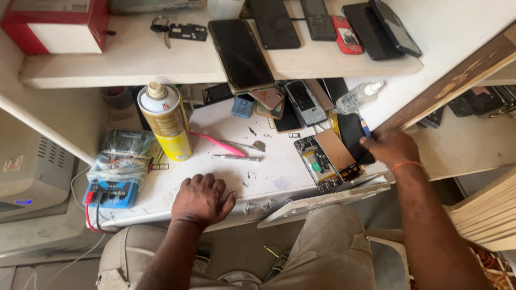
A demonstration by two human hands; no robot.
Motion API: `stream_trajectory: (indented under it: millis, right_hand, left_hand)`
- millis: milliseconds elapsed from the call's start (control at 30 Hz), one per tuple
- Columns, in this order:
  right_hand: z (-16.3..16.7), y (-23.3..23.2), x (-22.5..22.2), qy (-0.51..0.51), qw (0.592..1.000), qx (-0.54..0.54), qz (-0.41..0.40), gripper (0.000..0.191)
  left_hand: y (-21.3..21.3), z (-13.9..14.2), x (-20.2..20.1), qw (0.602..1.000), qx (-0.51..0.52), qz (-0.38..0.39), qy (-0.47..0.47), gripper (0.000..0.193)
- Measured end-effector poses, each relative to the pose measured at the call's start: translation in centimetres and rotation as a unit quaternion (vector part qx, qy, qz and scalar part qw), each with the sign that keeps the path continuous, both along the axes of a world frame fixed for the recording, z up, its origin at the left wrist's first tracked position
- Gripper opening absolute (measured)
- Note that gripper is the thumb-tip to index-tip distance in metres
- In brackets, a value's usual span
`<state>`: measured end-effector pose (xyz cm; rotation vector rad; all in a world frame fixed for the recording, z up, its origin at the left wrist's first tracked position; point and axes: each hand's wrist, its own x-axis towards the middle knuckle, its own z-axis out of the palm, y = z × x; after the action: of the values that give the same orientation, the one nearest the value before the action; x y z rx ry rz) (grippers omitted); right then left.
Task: The person wipes a smartphone with a cloth, then pries open the phone and works on its internal components on a cluttered repair bench, using a screwdriver on the exposed board while a multimeter sits nearby.
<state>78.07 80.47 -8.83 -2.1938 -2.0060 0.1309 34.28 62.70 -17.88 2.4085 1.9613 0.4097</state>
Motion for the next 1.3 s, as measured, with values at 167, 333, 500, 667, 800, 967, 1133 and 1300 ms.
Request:
stream_trajectory:
  millis: [167, 333, 500, 667, 800, 967, 1133, 1300]
  right_hand:
    - [-2.9, -1.2, -0.1, -0.079, 0.992, -0.08, -0.062, 0.075]
    - [-4.0, -1.1, -0.2, 0.046, 0.987, -0.087, -0.128, 0.068]
    - [-4.1, -1.2, -0.6, 0.097, 0.982, -0.054, -0.155, 0.065]
    - [-3.6, -1.3, -2.2, 0.078, 0.979, -0.054, -0.181, 0.073]
    - [-3.7, -1.8, -3.2, 0.063, 0.981, -0.044, -0.176, 0.086]
    - [-5.3, -3.1, -2.7, 0.042, 0.986, 0.01, -0.163, 0.092]
    - [-6.4, -6.0, -3.4, 0.054, 0.987, 0.086, -0.124, 0.092]
    - [-5.9, -8.5, -6.0, 0.004, 0.995, 0.089, -0.052, 0.081]
  left_hand:
    - [0.0, 0.0, 0.0, 1.0, 0.005, 0.003, 0.006, 0.042]
    - [0.0, 0.1, 0.0, 1.0, 0.003, 0.005, 0.004, 0.042]
    - [-0.1, -0.1, 0.0, 1.0, 0.005, 0.004, -0.001, 0.041]
    - [-0.1, -0.2, -0.1, 1.0, 0.018, -0.001, -0.013, 0.04]
    - [-0.2, -0.2, -0.1, 1.0, 0.025, -0.005, -0.019, 0.04]
    - [-0.1, -0.2, -0.2, 1.0, 0.021, -0.005, -0.011, 0.042]
    - [-0.2, -0.2, -0.2, 0.999, 0.023, -0.008, -0.024, 0.042]
    - [-0.3, 0.0, -0.2, 1.0, 0.005, -0.002, -0.011, 0.042]
